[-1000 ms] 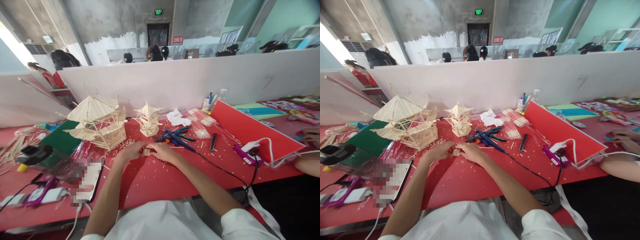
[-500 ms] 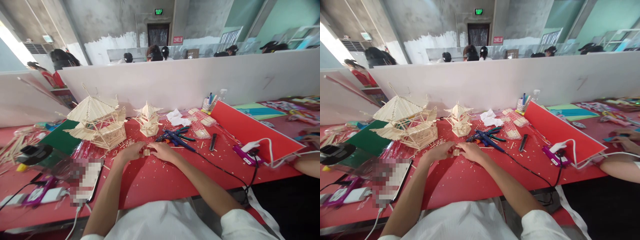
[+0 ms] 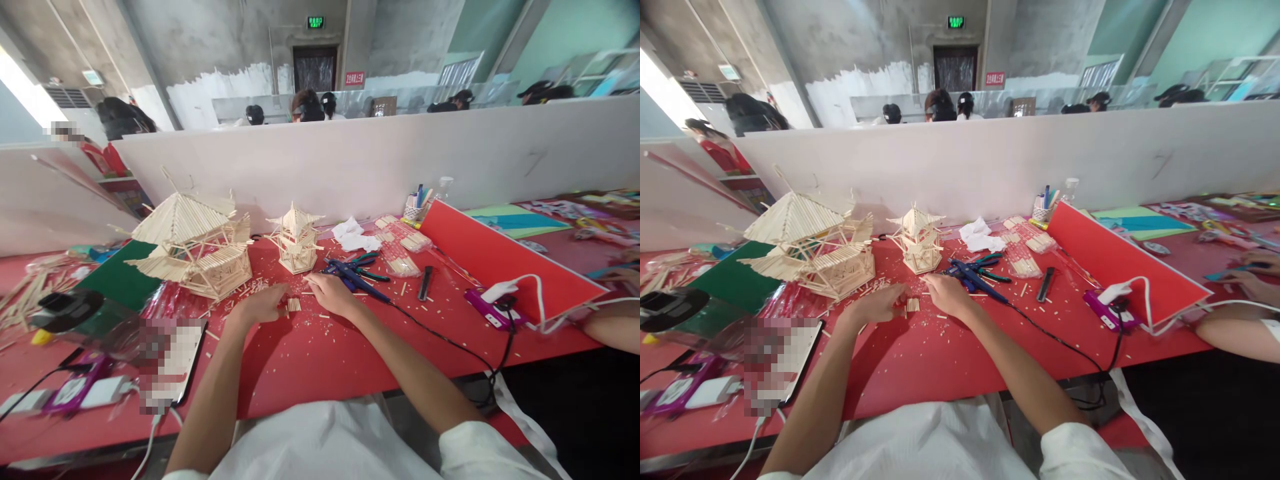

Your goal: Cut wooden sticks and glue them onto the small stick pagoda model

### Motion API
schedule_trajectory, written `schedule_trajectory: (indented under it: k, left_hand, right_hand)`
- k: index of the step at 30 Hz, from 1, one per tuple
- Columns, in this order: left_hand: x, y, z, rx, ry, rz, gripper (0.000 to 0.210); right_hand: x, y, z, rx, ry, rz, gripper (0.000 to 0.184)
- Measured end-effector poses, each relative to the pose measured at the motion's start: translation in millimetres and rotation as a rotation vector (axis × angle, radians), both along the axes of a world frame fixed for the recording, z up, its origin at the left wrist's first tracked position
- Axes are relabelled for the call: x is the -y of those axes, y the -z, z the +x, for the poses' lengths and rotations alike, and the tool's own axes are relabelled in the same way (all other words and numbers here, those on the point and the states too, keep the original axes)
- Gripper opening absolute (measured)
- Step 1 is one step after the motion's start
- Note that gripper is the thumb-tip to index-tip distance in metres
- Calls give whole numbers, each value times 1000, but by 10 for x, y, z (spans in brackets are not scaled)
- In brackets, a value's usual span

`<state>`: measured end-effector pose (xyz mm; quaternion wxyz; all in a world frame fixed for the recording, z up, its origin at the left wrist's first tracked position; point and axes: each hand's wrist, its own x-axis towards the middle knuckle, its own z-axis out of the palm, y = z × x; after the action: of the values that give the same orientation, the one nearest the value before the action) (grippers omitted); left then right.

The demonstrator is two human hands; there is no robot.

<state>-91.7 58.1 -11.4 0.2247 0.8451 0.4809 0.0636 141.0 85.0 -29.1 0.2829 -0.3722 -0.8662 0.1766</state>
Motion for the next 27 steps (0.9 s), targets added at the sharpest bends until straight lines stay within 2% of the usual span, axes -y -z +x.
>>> schedule_trajectory:
  k: [4,8,13,16,22,27]
  left_hand:
    - [18,1,46,-86,-30,7,40]
    - [30,10,84,-114,-31,-2,45]
    - [40,20,97,-112,-37,-7,43]
    - [41,15,89,-103,-36,-8,40]
    - [19,7,22,-83,-39,-20,37]
    - [-38,55,-63,-104,-55,90,33]
  right_hand:
    - [-13,-10,21,-36,-7,13,31]
    - [6,-38,19,-127,-12,-36,32]
    - [35,-46,7,-462,-100,-253,49]
    - [27,-23,-9,-555,-140,-331,56]
    - [-14,57,-26,-479,-195,-366,62]
    - [-25,117,-28,-302,-183,-383,48]
